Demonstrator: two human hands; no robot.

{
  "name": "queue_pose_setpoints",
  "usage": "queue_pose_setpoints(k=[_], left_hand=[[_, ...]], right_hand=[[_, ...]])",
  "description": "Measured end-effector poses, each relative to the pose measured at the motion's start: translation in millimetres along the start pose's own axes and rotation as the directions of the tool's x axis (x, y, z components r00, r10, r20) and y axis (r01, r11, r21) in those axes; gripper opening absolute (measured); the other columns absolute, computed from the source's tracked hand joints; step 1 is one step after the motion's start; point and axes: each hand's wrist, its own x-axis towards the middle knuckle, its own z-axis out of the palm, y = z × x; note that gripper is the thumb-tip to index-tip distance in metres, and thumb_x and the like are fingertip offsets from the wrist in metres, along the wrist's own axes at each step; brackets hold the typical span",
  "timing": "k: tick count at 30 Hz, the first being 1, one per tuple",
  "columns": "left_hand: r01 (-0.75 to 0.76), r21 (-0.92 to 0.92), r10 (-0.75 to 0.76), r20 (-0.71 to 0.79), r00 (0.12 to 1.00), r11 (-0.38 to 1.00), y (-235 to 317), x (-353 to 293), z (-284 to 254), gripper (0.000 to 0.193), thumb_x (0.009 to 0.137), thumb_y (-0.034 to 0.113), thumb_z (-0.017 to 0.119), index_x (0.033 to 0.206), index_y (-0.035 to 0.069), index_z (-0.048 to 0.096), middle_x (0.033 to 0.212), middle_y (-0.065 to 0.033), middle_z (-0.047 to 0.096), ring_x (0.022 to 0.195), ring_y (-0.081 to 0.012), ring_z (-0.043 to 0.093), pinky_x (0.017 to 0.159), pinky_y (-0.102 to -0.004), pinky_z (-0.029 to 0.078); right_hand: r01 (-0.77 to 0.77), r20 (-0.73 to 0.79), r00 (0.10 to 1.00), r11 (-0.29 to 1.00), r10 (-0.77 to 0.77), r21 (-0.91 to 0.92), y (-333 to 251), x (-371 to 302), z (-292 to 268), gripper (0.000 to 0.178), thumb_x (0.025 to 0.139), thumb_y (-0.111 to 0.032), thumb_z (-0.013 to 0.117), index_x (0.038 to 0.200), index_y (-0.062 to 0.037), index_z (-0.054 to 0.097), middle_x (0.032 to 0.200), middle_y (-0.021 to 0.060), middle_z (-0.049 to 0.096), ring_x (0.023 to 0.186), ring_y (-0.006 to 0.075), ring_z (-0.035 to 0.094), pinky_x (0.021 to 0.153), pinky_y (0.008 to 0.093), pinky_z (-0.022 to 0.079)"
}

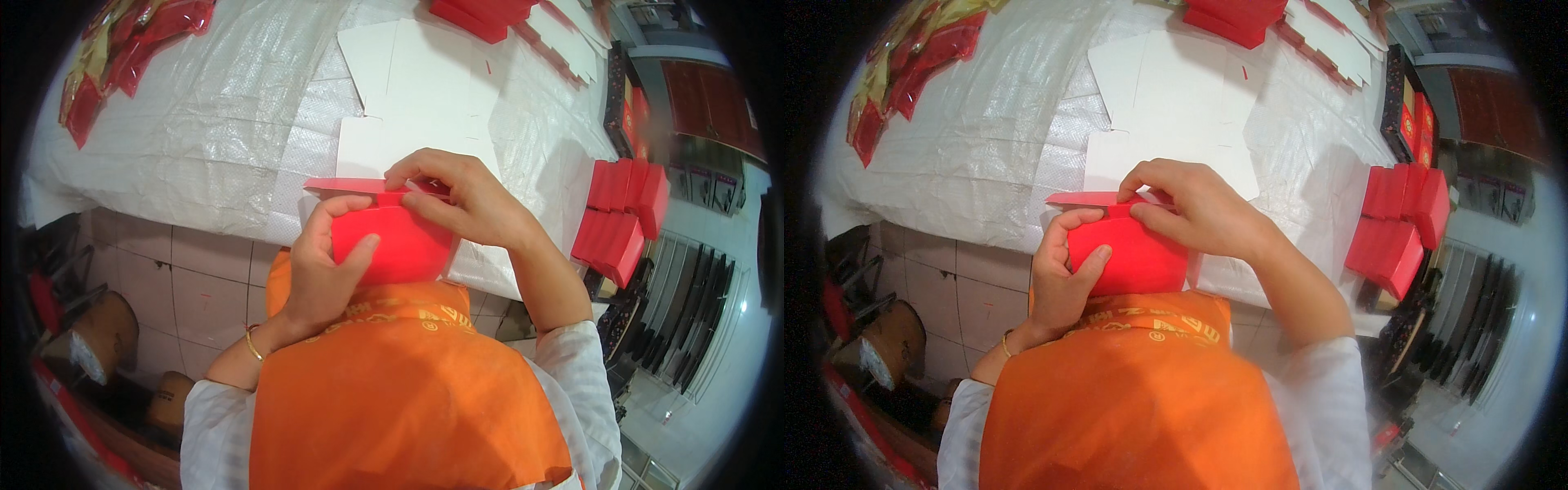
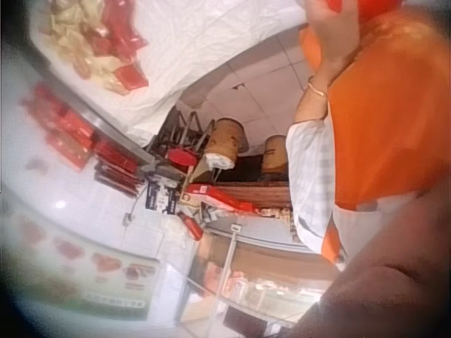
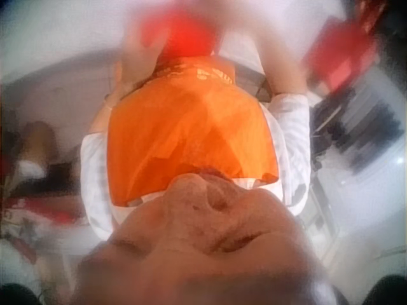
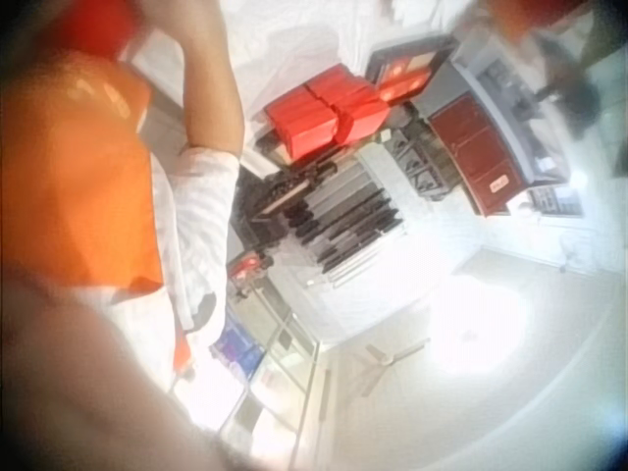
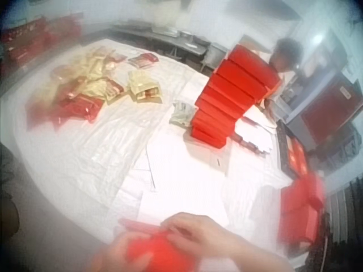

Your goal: The person assembles small red boxes by folding white cardboard inserts and placing them inside the red outer shells. They then insert small yellow packets into the boxes and close the lids. The process is repeated multiple times, with the person handling the materials by hand.

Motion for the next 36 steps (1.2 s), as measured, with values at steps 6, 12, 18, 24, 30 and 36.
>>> queue_pose_setpoints(k=[6,12,18,24,30,36], left_hand=[[0.063,-0.077,-0.063,0.008,0.998,0.995,0,-1,-2,0.038,0.089,-0.004,0.065,0.125,-0.003,0.054,0.126,-0.0103,0.059,0.119,-0.0163,0.055,0.104,-0.03,0.044],[0.024,-0.099,-0.023,0.017,1.0,0.995,-4,-3,-3,0.038,0.089,-0.004,0.064,0.126,-0.003,0.053,0.126,-0.0099,0.058,0.12,-0.0161,0.054,0.103,-0.0302,0.045],[0.018,-0.061,-0.017,0.027,1.0,0.998,-2,-2,-3,0.037,0.089,-0.003,0.065,0.124,-0.003,0.054,0.125,-0.0095,0.058,0.118,-0.0154,0.055,0.101,-0.0289,0.045],[0.008,-0.035,-0.008,0.009,1.0,0.999,-2,-3,-4,0.036,0.09,-0.003,0.065,0.123,-0.003,0.054,0.124,-0.0092,0.058,0.115,-0.0128,0.055,0.098,-0.0271,0.046],[0.059,-0.113,-0.055,0.035,0.998,0.992,-1,-2,-4,0.035,0.09,-0.004,0.064,0.123,-0.002,0.054,0.123,-0.0087,0.058,0.113,-0.0111,0.055,0.094,-0.0254,0.048],[0.1,-0.182,-0.097,0.026,0.995,0.978,-3,-3,-4,0.034,0.09,-0.003,0.064,0.123,-0.001,0.055,0.121,-0.0084,0.06,0.11,-0.0103,0.057,0.092,-0.0247,0.049]], right_hand=[[0.012,0.013,1.0,0.996,-0.014,0.092,8,-2,1,0.016,0.097,-0.004,0.06,0.111,-0.0008,0.067,0.108,0.0073,0.068,0.096,0.0131,0.064,0.086,0.0276,0.052],[0.057,0.005,0.998,0.985,-0.059,0.16,15,-3,3,0.015,0.098,-0.003,0.059,0.109,-0.0008,0.067,0.113,0.0087,0.068,0.099,0.0143,0.064,0.088,0.0279,0.051],[0.042,-0.039,0.999,0.991,-0.038,0.129,4,-7,5,0.014,0.096,-0.002,0.059,0.106,-0.0009,0.069,0.114,0.0095,0.068,0.097,0.015,0.064,0.084,0.0274,0.051],[0.061,-0.093,0.994,0.997,-0.057,0.043,-6,-10,10,0.018,0.092,0.002,0.059,0.105,-0.0021,0.069,0.114,0.0091,0.068,0.094,0.016,0.065,0.081,0.027,0.052],[0.11,-0.184,0.977,0.994,-0.104,0.023,-1,-13,18,0.014,0.09,-0.002,0.063,0.103,-0.0034,0.069,0.11,0.0097,0.069,0.087,0.0182,0.067,0.074,0.0283,0.054],[0.067,-0.198,0.979,0.994,-0.048,0.09,-3,-18,20,0.017,0.088,0.003,0.063,0.102,-0.0026,0.07,0.111,0.0088,0.069,0.089,0.0149,0.066,0.075,0.0264,0.054]])
